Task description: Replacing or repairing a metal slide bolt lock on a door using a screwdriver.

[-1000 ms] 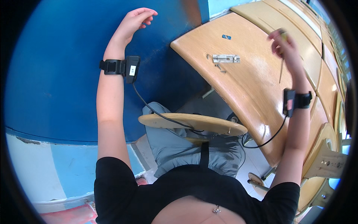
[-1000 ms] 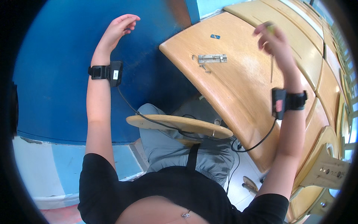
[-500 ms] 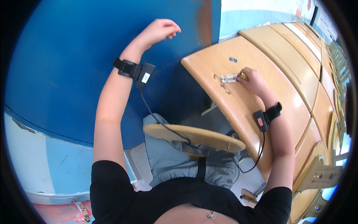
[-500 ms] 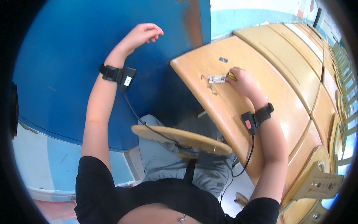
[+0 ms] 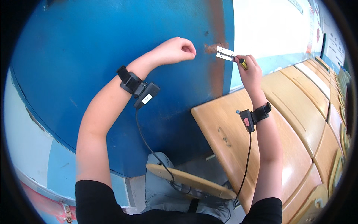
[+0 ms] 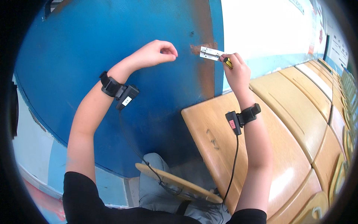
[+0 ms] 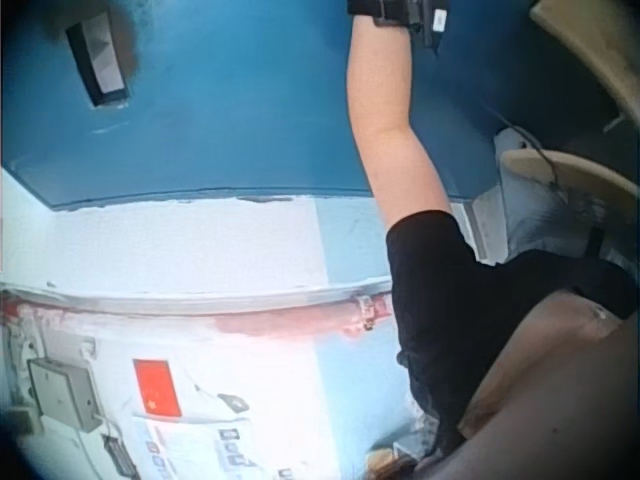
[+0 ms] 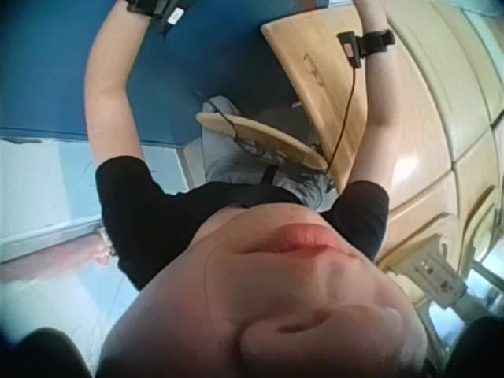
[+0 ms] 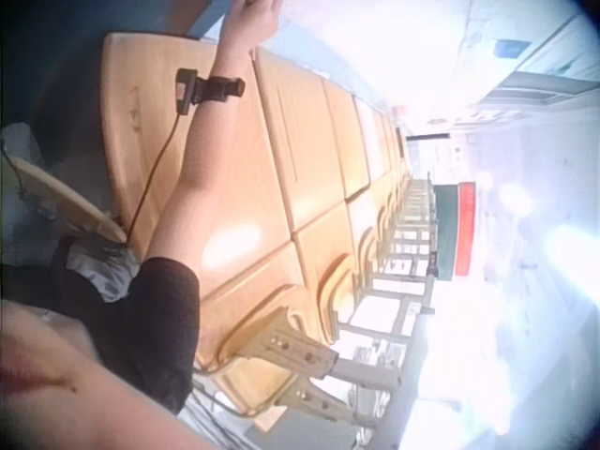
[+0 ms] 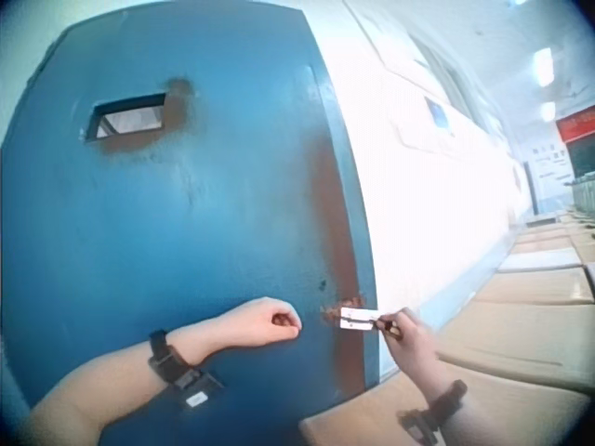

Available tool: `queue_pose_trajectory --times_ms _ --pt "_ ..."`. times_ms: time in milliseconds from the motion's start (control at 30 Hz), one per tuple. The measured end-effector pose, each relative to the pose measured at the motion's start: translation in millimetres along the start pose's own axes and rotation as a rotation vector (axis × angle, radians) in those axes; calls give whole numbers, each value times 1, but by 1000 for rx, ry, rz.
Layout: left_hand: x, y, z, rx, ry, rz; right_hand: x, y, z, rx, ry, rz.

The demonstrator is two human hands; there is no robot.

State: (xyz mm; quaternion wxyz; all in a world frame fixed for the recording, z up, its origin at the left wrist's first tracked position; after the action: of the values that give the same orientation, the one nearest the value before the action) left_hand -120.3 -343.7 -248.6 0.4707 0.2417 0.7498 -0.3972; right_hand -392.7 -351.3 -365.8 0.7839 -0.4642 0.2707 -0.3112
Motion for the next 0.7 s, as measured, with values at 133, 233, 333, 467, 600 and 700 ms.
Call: queue_pose_trajectory --times_ms 133,233,333,467,600,700 --pt "0 -15 1 61 -329 2 30 -13 -24 -77 6 8" --pt "1 -27 8 92 -342 16 45 -24 -34 -164 -35 -26" --pt "12 -34 12 253 -374 0 55 -28 -37 -173 -103 -43" --pt "20 -39 18 376 -519 3 72 -29 -37 -85 -209 -101" --pt "23 -35 25 423 -564 18 79 -21 -38 24 -362 -147" --pt "25 -30 30 475 -680 5 80 -22 -27 170 -394 -77"
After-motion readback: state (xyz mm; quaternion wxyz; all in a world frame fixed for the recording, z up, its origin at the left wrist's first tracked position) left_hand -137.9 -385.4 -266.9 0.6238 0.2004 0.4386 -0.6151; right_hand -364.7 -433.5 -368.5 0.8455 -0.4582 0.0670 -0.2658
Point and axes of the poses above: each hand's wrist, its own y-axis away from the middle knuckle, its own x-axis out of the palm, z = x × y, the point moved 1 cm from there along -y, towards the middle knuckle, and after that the axes turned 13 degrees about x, right-handed, at the moved point
